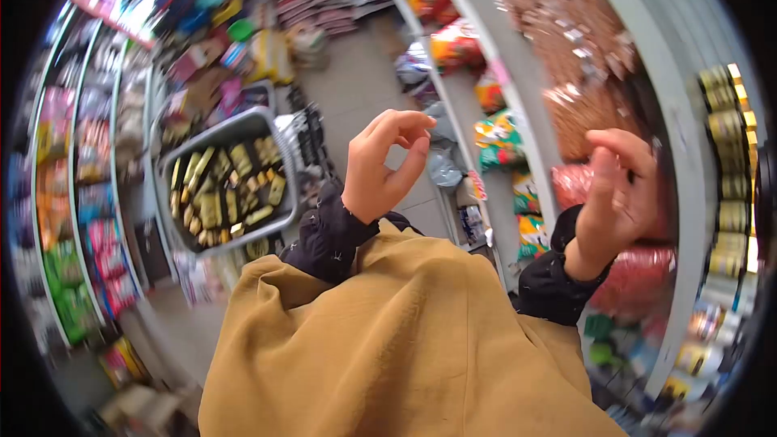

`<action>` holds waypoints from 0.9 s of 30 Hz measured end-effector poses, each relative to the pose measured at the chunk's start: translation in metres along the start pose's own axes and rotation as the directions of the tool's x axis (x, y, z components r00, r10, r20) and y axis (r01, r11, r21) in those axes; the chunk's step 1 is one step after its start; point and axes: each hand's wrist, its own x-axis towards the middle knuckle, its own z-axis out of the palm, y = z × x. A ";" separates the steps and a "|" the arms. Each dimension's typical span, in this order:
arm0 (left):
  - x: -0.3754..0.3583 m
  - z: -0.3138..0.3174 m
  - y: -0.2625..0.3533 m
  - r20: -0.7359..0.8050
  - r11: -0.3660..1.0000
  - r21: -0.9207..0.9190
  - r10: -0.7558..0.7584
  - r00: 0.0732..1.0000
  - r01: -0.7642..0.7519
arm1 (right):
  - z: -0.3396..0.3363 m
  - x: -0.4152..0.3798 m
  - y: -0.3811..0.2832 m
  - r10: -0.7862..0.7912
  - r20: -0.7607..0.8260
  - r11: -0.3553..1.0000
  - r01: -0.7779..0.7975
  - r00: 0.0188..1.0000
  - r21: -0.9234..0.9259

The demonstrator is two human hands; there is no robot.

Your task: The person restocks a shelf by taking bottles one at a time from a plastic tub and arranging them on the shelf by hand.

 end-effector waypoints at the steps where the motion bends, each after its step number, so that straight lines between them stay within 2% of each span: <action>1: -0.013 -0.015 -0.005 -0.064 0.997 0.021 -0.074 0.995 0.075 | 0.022 0.001 0.003 -0.018 0.044 0.998 0.016 0.999 0.056; 3: -0.041 -0.046 -0.013 -0.186 0.983 0.062 -0.160 0.970 0.174 | 0.072 0.000 0.008 -0.040 0.217 0.991 0.010 0.975 0.135; 4: -0.057 -0.060 -0.018 -0.265 0.963 0.028 -0.251 0.931 0.268 | 0.096 -0.002 0.006 -0.064 0.251 0.983 0.018 0.966 0.182; 6: -0.090 -0.087 -0.030 -0.406 0.904 -0.077 -0.413 0.815 0.420 | 0.146 -0.008 -0.003 -0.058 0.427 0.969 -0.051 0.902 0.240; 7: -0.112 -0.102 -0.040 -0.450 0.899 -0.072 -0.415 0.790 0.432 | 0.174 -0.016 -0.005 -0.087 0.455 0.960 -0.046 0.886 0.274; 9: -0.159 -0.122 -0.062 -0.550 0.816 -0.308 -0.572 0.609 0.489 | 0.222 -0.036 -0.005 -0.012 0.585 0.875 -0.274 0.811 0.399; 10: -0.177 -0.127 -0.068 -0.577 0.812 -0.323 -0.576 0.579 0.486 | 0.239 -0.045 -0.008 -0.036 0.612 0.873 -0.274 0.790 0.405; 12: -0.214 -0.143 -0.073 -0.605 0.705 -0.434 -0.689 0.399 0.561 | 0.274 -0.063 -0.018 -0.026 0.743 0.813 -0.419 0.669 0.405; 13: -0.227 -0.151 -0.074 -0.604 0.648 -0.486 -0.734 0.310 0.587 | 0.291 -0.074 -0.021 -0.045 0.756 0.806 -0.423 0.653 0.414; 14: -0.239 -0.156 -0.077 -0.613 0.644 -0.493 -0.734 0.291 0.585 | 0.303 -0.085 -0.022 -0.079 0.793 0.795 -0.442 0.605 0.416; 16: -0.246 -0.161 -0.083 -0.575 0.588 -0.643 -0.794 0.198 0.491 | 0.321 -0.094 -0.024 -0.139 0.850 0.785 -0.467 0.508 0.407; 17: -0.249 -0.165 -0.086 -0.549 0.556 -0.706 -0.821 0.157 0.438 | 0.328 -0.096 -0.025 -0.143 0.854 0.787 -0.467 0.500 0.405; 18: -0.252 -0.166 -0.090 -0.546 0.550 -0.712 -0.825 0.148 0.437 | 0.333 -0.100 -0.026 -0.148 0.865 0.790 -0.468 0.479 0.395; 21: -0.242 -0.165 -0.108 -0.512 0.532 -0.810 -0.846 0.147 0.245 | 0.353 -0.110 -0.025 -0.156 0.886 0.803 -0.467 0.437 0.372; 22: -0.241 -0.161 -0.117 -0.509 0.527 -0.815 -0.850 0.140 0.240 | 0.365 -0.117 -0.021 -0.170 0.877 0.857 -0.372 0.450 0.357; 24: -0.240 -0.153 -0.142 -0.410 0.415 -0.907 -0.909 0.075 0.076 | 0.388 -0.132 -0.014 -0.219 0.855 0.930 -0.165 0.471 0.329; 25: -0.236 -0.153 -0.155 -0.367 0.367 -0.930 -0.929 0.058 -0.012 | 0.400 -0.138 -0.012 -0.238 0.851 0.926 -0.156 0.469 0.345; 26: -0.231 -0.149 -0.167 -0.385 0.384 -0.923 -0.921 0.059 -0.023 | 0.411 -0.143 -0.012 -0.287 0.859 0.942 -0.038 0.425 0.334; 27: -0.228 -0.141 -0.176 -0.316 0.315 -0.947 -0.949 0.006 -0.068 | 0.421 -0.150 -0.013 -0.329 0.867 0.943 0.080 0.375 0.323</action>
